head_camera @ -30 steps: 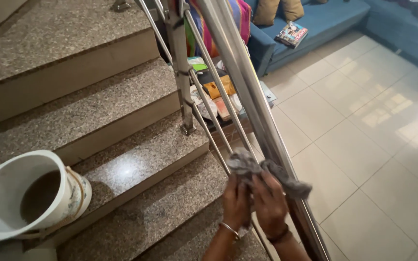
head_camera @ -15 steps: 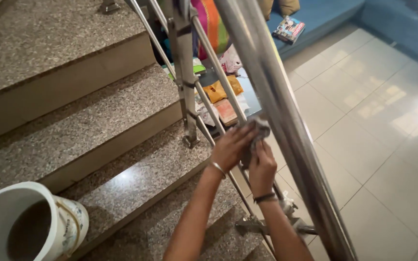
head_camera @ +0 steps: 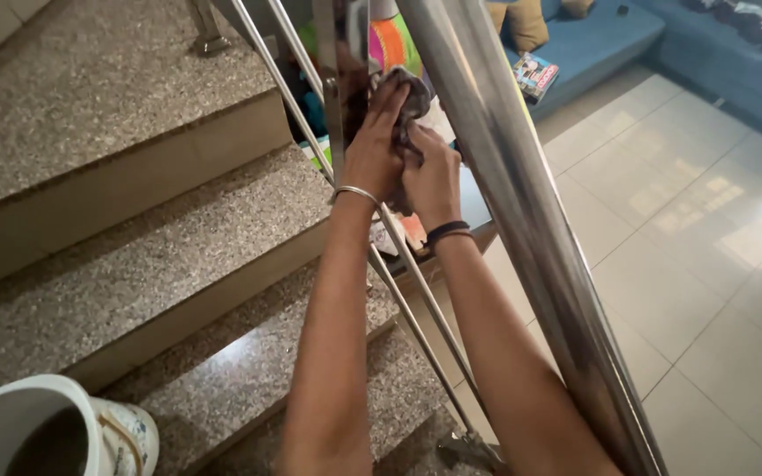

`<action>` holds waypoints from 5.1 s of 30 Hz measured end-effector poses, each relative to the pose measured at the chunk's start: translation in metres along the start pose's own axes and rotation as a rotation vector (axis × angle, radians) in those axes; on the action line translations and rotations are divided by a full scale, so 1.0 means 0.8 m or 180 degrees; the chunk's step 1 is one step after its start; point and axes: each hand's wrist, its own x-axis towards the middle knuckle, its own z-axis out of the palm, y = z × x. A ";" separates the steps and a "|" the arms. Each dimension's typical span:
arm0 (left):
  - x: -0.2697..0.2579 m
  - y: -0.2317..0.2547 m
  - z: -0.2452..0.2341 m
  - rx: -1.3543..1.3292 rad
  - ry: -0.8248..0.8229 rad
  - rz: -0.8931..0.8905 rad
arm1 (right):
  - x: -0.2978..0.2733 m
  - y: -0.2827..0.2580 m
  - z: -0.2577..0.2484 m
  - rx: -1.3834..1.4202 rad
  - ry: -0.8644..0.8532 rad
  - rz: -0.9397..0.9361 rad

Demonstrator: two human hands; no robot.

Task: Cleaning a marble staircase and metal railing using a damp cloth and a bucket of water.

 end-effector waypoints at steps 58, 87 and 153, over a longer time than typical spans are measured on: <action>-0.283 -0.071 0.197 -0.2000 0.1135 -0.2580 | -0.299 0.124 0.021 0.0005 -0.0419 0.1466; -0.438 -0.004 0.236 -0.1824 -0.0026 -0.2899 | -0.450 0.092 -0.081 -0.0972 -0.0901 0.2042; -0.373 -0.230 0.214 0.0062 -0.1186 -0.0871 | -0.372 0.290 0.176 0.0269 -0.0776 0.1193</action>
